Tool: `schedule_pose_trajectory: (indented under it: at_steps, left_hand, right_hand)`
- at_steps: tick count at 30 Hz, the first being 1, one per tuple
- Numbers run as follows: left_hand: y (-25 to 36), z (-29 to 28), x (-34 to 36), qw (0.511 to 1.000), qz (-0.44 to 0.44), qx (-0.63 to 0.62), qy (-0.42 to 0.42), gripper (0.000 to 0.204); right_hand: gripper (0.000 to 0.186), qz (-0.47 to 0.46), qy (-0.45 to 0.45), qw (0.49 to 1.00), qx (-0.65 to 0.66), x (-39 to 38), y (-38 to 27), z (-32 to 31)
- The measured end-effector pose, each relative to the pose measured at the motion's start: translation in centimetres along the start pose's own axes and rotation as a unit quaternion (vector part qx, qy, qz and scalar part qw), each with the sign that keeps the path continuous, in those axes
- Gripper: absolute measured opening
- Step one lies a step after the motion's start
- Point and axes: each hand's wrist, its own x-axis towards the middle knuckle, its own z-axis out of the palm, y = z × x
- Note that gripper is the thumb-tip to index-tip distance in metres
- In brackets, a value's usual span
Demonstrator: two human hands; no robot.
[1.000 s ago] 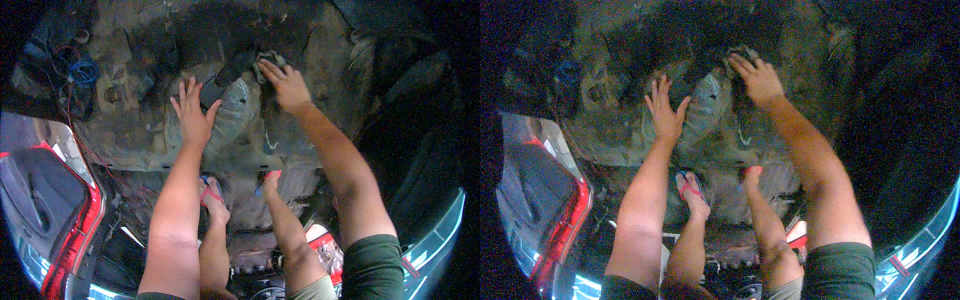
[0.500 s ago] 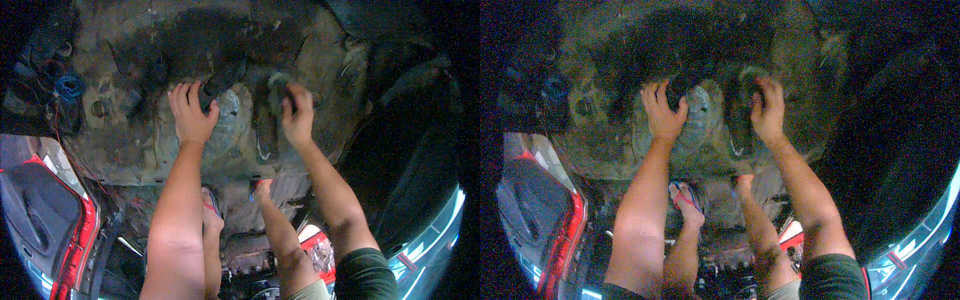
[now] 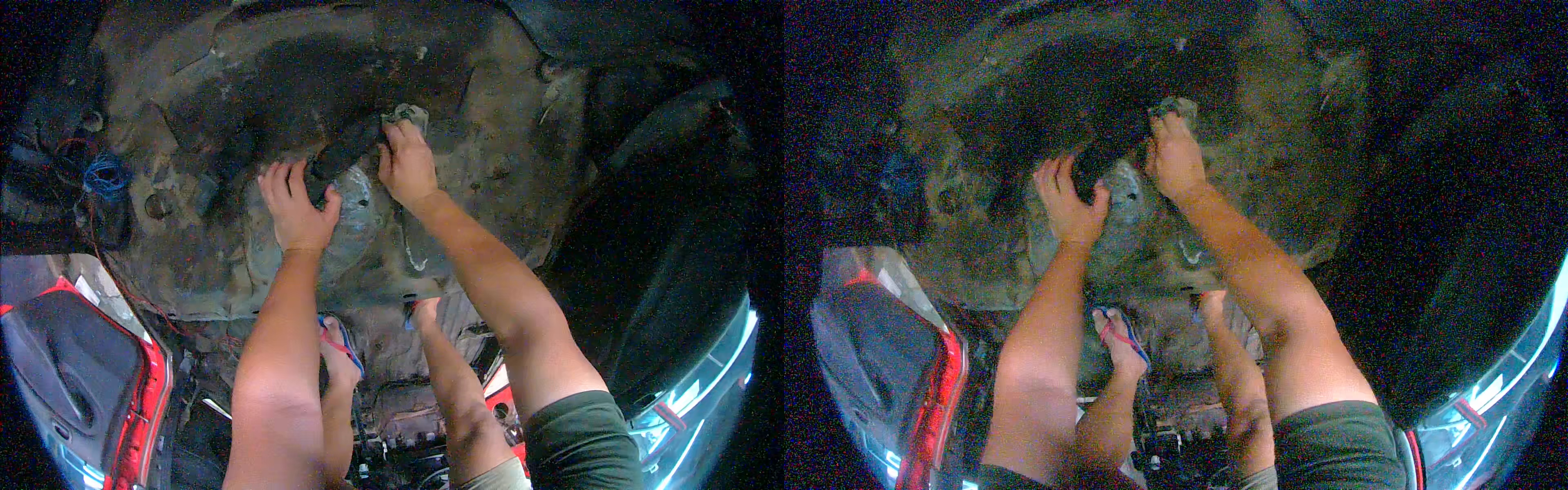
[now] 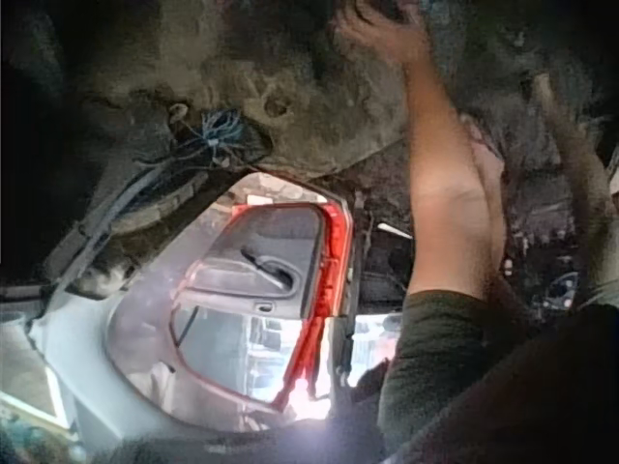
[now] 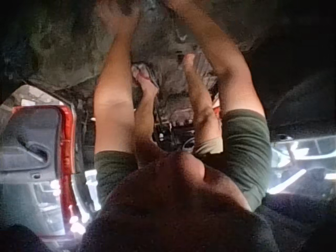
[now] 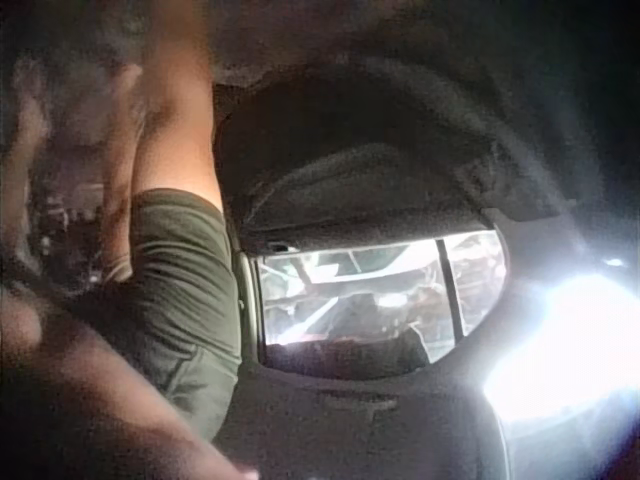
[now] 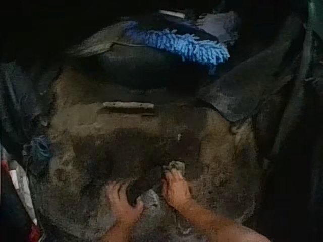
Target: The person sits in the trunk of a red car and organizes loose blue and red wires by coiling them and placing them in the trunk. They then wipe the trunk floor with a cloth and use a vacuum cleaner to clean the trunk area.
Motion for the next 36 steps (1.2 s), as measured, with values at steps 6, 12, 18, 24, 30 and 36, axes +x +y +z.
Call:
schedule_pose_trajectory:
  at_steps: [6, 12, 18, 24, 30, 36]
  left_hand:
    - [-1.7, -0.3, -0.9, 1.000, 0.001, 0.018, 0.023, 0.062]
    - [-0.3, -0.7, -0.7, 1.000, -0.002, 0.003, 0.012, 0.063]
    - [-0.3, -1.1, -0.3, 1.000, -0.005, 0.006, 0.020, 0.062]
    - [-0.8, -0.6, -0.6, 1.000, -0.004, -0.004, 0.015, 0.061]
    - [-0.9, -0.4, -1.3, 1.000, -0.006, 0.011, 0.008, 0.061]
    - [-1.0, -0.3, -1.1, 1.000, -0.003, 0.005, 0.011, 0.062]
  right_hand:
    - [0.048, 0.044, -0.144, 0.978, -0.148, 1.1, 2.9, -6.4]
    - [0.038, -0.133, -0.141, 0.973, -0.123, 0.5, 0.0, -4.9]
    - [0.050, -0.142, -0.184, 0.943, -0.237, 0.4, -0.2, -4.8]
    - [0.056, -0.067, -0.255, 0.899, -0.350, 2.3, 5.2, -11.3]
    - [0.057, -0.087, -0.219, 0.952, -0.197, 1.8, 0.4, -8.9]
    - [0.055, 0.080, -0.200, 0.952, -0.219, -3.1, 6.0, -9.2]
